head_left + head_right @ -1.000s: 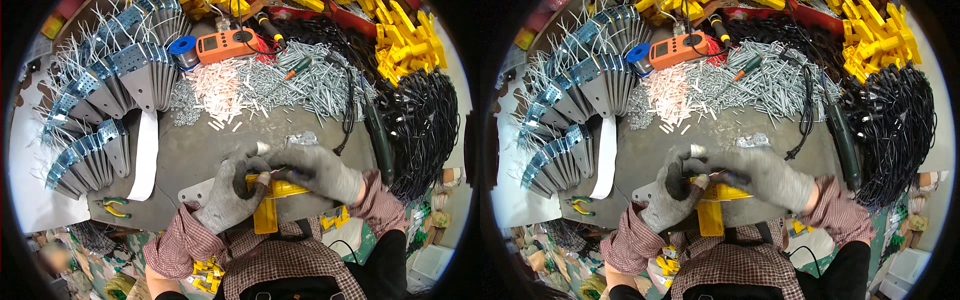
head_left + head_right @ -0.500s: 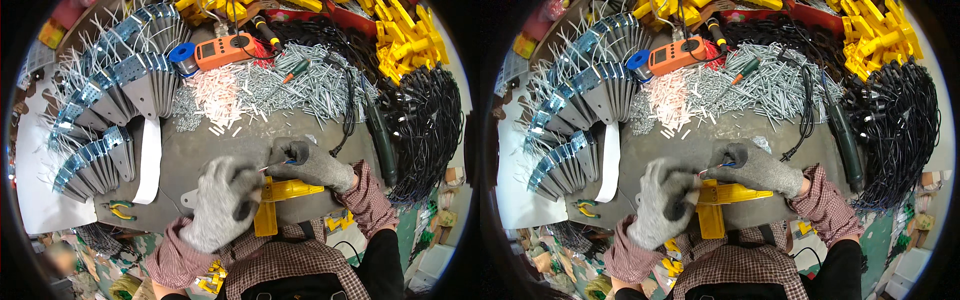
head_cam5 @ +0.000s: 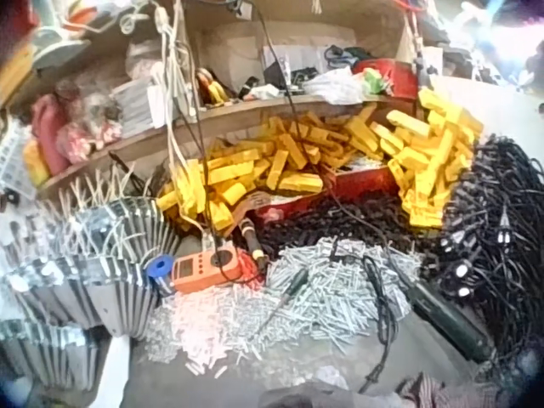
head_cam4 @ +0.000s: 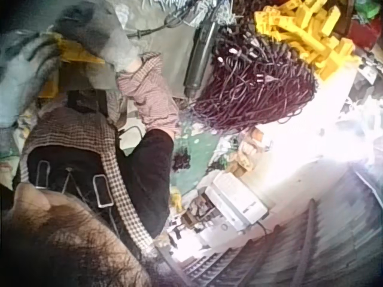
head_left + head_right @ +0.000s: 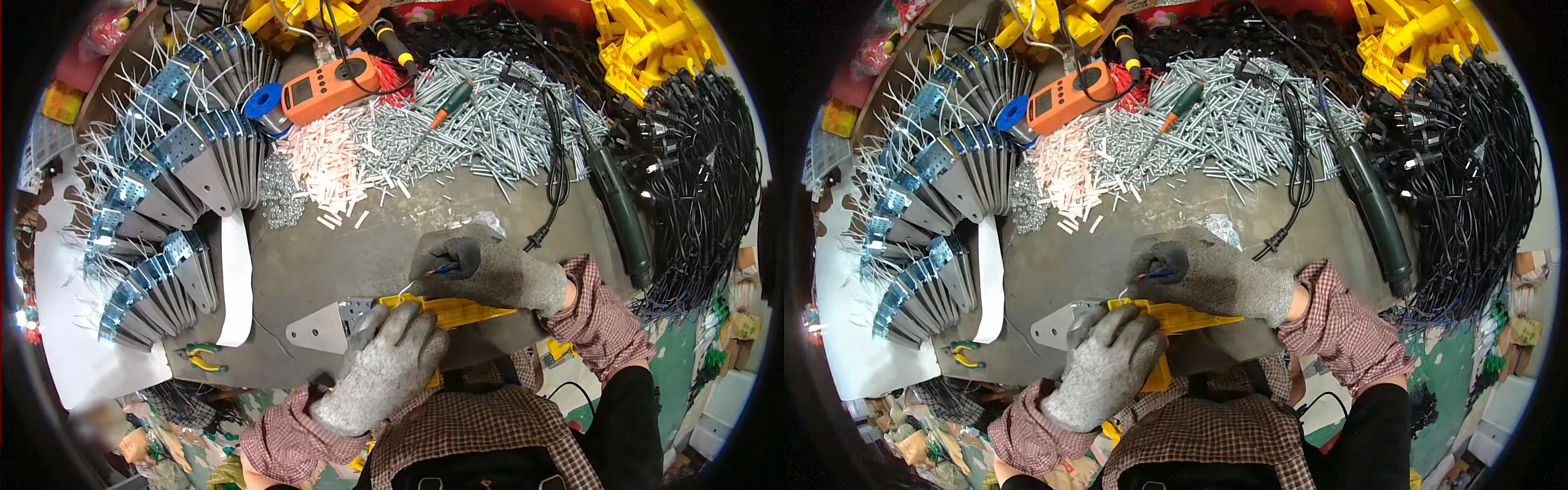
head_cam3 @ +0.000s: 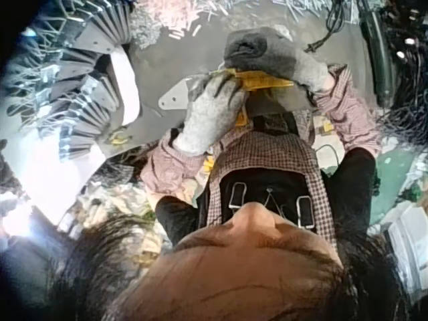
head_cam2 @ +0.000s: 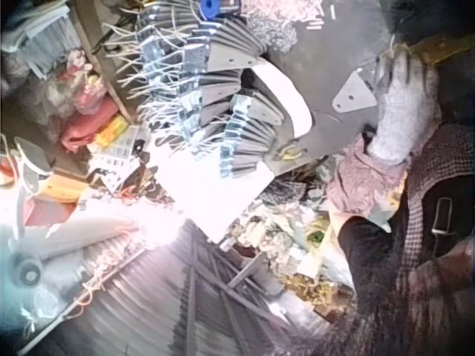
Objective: The person assembles electronic components and metal brackets using an electric screwdriver and pliers, then solders wires with a soldering iron.
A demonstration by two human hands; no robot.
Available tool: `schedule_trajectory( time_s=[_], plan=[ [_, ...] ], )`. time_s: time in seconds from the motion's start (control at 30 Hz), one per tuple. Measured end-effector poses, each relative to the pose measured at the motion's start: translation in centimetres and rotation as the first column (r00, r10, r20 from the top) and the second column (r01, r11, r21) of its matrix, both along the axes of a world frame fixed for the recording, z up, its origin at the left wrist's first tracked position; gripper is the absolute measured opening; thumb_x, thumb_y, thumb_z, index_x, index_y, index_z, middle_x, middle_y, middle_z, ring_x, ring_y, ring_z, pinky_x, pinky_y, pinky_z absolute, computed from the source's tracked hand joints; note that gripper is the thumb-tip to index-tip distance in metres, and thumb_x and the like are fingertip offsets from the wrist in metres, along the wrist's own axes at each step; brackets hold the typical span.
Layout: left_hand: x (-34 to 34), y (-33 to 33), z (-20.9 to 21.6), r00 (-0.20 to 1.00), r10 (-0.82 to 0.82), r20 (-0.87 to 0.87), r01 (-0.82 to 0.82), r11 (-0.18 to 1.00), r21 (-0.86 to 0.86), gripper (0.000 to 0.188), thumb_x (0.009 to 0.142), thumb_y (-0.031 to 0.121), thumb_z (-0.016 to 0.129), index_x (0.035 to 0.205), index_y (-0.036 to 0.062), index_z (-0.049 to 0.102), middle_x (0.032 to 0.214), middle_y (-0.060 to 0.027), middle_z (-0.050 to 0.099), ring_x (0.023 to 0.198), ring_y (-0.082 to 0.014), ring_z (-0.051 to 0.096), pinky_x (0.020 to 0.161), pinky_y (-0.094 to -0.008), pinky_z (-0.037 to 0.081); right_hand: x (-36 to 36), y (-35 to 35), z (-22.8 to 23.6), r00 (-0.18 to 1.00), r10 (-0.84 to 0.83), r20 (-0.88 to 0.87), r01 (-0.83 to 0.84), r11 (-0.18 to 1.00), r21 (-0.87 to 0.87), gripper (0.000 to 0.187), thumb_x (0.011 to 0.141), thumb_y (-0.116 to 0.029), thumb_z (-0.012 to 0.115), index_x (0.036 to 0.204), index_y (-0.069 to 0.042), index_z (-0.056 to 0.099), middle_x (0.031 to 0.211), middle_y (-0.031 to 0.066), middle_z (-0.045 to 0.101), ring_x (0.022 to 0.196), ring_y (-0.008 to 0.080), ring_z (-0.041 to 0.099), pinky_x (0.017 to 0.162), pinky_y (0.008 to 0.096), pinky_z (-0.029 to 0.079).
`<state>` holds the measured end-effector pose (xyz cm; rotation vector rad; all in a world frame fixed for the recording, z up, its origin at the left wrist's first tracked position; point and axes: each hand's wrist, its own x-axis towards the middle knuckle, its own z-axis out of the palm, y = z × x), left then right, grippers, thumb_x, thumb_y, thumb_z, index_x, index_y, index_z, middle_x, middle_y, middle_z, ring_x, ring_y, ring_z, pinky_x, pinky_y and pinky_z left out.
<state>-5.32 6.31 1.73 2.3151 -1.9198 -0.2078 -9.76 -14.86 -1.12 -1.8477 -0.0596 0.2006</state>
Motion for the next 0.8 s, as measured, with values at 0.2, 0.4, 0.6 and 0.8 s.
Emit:
schedule_trajectory(
  time_s=[0.2,0.4,0.6,0.8],
  plan=[
    [1.0,0.1,-0.8,0.955,0.119,-0.27,-0.165,0.974,-0.156,0.026,0.074,0.011,0.067,0.101,0.0143,0.066,0.106,-0.0054,0.061,0.103,-0.0274,0.056,0.092,-0.0458,0.041,-1.8,-1.4,4.0,0.918,-0.014,0.396,0.142,0.944,-0.297,0.024,0.088,-0.018,0.064,0.11,-0.008,0.068,0.101,0.0114,0.066,0.089,0.0252,0.065,0.08,0.0368,0.051],
    [1.6,0.5,-1.2,0.717,0.213,-0.664,-0.417,0.894,-0.164,0.038,0.084,0.003,0.069,0.119,0.001,0.052,0.105,-0.0141,0.061,0.1,-0.0302,0.059,0.089,-0.0415,0.046,-3.5,0.7,4.1,0.986,0.126,0.113,-0.076,0.925,-0.373,0.032,0.083,-0.016,0.067,0.113,-0.006,0.065,0.105,0.0121,0.061,0.094,0.0282,0.064,0.082,0.0373,0.055],
    [2.0,0.7,-1.9,0.465,0.19,-0.865,-0.565,0.815,-0.125,0.033,0.084,0.008,0.065,0.114,-0.0004,0.057,0.109,-0.0173,0.064,0.1,-0.033,0.062,0.088,-0.0429,0.047,-3.1,0.1,1.5,0.923,0.288,0.255,-0.104,0.824,-0.557,0.033,0.081,-0.006,0.066,0.114,-0.005,0.062,0.108,0.0119,0.06,0.096,0.0273,0.064,0.079,0.0359,0.055],
    [1.4,1.0,-2.2,0.19,0.103,-0.976,-0.661,0.748,-0.049,0.041,0.087,0.008,0.066,0.123,-0.002,0.05,0.105,-0.0131,0.067,0.097,-0.0234,0.065,0.087,-0.0382,0.049,-2.0,1.2,1.8,0.979,-0.185,0.088,0.176,0.979,0.101,0.018,0.094,-0.007,0.057,0.111,0.0,0.058,0.093,0.0116,0.066,0.085,0.0167,0.067,0.072,0.0282,0.054]
  ],
)
